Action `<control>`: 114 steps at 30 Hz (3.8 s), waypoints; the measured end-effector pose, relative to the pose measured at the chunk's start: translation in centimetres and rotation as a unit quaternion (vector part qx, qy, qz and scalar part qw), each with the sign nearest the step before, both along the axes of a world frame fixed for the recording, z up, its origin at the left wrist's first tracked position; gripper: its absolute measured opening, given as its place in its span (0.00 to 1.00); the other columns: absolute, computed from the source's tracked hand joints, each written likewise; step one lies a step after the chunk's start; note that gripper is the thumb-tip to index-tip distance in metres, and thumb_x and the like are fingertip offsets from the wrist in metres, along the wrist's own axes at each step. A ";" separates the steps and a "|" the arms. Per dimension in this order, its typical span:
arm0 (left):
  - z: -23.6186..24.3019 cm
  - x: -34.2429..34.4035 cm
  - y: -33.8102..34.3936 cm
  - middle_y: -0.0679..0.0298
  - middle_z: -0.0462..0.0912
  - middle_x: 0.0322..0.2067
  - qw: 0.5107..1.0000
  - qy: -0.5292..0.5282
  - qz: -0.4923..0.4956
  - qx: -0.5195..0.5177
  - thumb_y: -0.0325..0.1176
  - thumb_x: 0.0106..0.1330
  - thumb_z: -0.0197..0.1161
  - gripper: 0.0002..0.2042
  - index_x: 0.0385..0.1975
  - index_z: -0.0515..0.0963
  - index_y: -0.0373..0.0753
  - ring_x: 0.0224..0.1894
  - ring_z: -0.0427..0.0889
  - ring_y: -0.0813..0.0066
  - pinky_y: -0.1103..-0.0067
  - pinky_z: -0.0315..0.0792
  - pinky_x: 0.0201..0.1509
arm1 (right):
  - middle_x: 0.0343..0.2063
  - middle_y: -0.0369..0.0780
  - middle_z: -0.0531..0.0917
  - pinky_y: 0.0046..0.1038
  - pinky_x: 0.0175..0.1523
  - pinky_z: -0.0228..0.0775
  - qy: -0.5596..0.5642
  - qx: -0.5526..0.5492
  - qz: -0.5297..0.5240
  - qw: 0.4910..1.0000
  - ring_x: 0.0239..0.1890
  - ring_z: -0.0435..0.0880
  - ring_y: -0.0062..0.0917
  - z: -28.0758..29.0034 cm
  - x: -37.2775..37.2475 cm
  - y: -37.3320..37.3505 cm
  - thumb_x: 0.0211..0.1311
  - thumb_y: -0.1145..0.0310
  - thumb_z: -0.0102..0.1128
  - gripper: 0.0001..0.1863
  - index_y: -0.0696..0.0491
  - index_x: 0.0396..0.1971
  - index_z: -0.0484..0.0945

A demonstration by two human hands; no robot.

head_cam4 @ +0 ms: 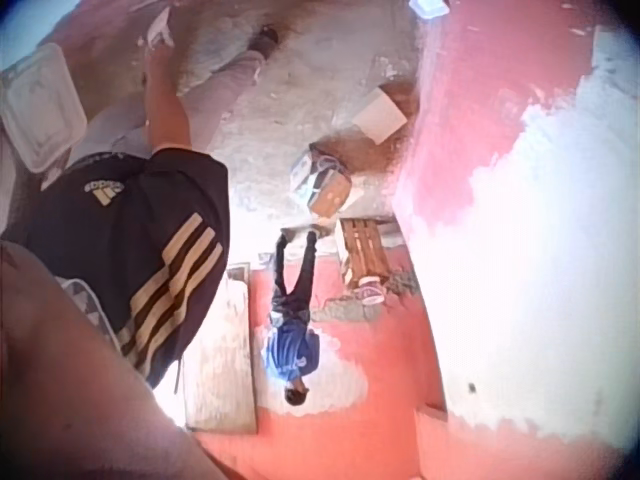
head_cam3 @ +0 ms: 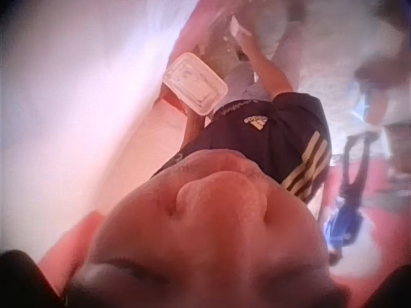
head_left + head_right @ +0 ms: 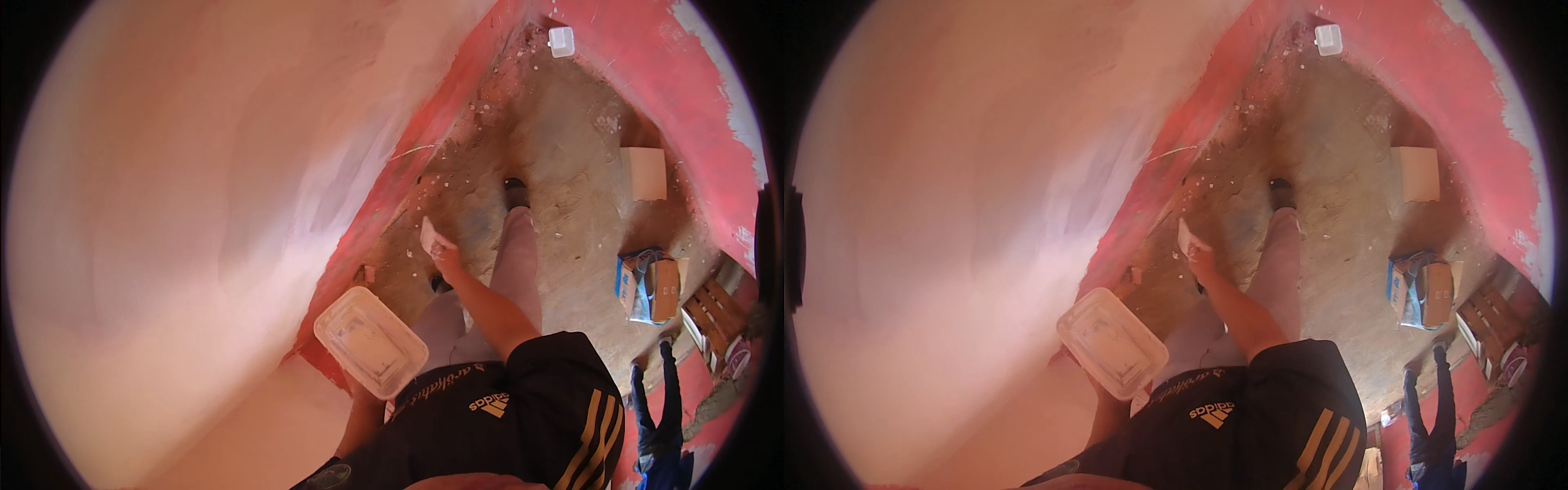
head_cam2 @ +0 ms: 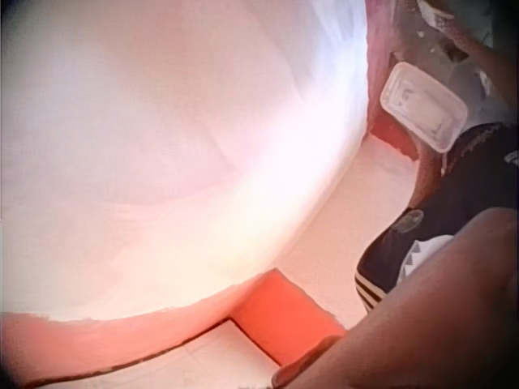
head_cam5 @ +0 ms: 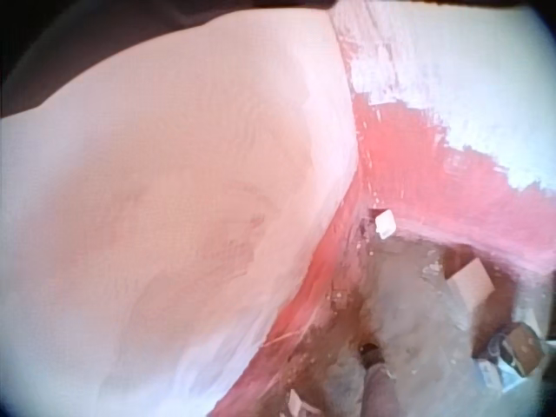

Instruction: The person applies plaster to a pink wall using a putty knife, taking the plaster from a small plastic container held in their other hand.

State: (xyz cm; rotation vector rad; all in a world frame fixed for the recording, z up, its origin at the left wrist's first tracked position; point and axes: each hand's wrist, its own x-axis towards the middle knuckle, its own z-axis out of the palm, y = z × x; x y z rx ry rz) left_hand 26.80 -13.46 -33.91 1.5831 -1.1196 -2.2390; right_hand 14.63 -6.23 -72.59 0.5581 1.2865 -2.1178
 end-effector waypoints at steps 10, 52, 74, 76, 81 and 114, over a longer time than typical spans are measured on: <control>5.9 -4.6 0.5 0.65 0.73 0.61 0.977 0.207 0.024 -0.050 0.56 0.77 0.43 0.27 0.68 0.63 0.48 0.62 0.74 0.67 0.64 0.72 0.65 | 0.38 0.42 0.85 0.25 0.42 0.84 0.016 -0.207 0.066 0.976 0.37 0.87 0.28 31.4 -21.4 16.5 0.75 0.66 0.52 0.13 0.58 0.50 0.73; 6.2 8.9 24.7 0.57 0.68 0.65 0.721 0.606 0.334 0.033 0.72 0.70 0.33 0.42 0.72 0.58 0.42 0.64 0.72 0.57 0.57 0.69 0.67 | 0.35 0.37 0.78 0.20 0.24 0.69 0.331 -0.072 0.523 0.782 0.25 0.75 0.15 54.6 -0.9 20.1 0.67 0.76 0.59 0.19 0.57 0.55 0.67; 11.7 4.4 23.0 0.56 0.67 0.66 0.830 0.445 0.253 -0.223 0.75 0.66 0.32 0.46 0.73 0.54 0.41 0.65 0.71 0.60 0.62 0.67 0.69 | 0.41 0.51 0.85 0.37 0.45 0.78 0.708 -0.073 0.450 0.539 0.43 0.87 0.44 58.3 2.4 19.3 0.64 0.77 0.58 0.18 0.60 0.54 0.75; 12.9 3.3 21.9 0.56 0.67 0.66 0.831 0.441 0.238 -0.240 0.75 0.66 0.32 0.46 0.73 0.54 0.41 0.65 0.71 0.61 0.62 0.67 0.69 | 0.41 0.51 0.85 0.37 0.44 0.78 0.656 -0.042 0.495 0.568 0.43 0.86 0.44 58.9 0.5 18.5 0.64 0.76 0.58 0.19 0.60 0.55 0.74; 14.4 0.7 19.4 0.53 0.66 0.66 0.820 0.463 0.238 -0.238 0.73 0.68 0.32 0.46 0.73 0.52 0.37 0.67 0.69 0.61 0.63 0.66 0.70 | 0.45 0.53 0.83 0.37 0.45 0.78 0.690 -0.074 0.435 0.574 0.43 0.86 0.45 59.5 -3.7 14.2 0.65 0.75 0.56 0.20 0.62 0.57 0.73; 14.5 -0.7 0.6 0.56 0.65 0.67 0.851 0.468 0.201 -0.130 0.70 0.71 0.31 0.42 0.73 0.52 0.40 0.68 0.68 0.60 0.61 0.66 0.70 | 0.41 0.56 0.85 0.38 0.47 0.78 0.717 0.096 0.335 0.604 0.43 0.86 0.49 63.2 -3.4 -2.6 0.66 0.71 0.56 0.20 0.63 0.56 0.74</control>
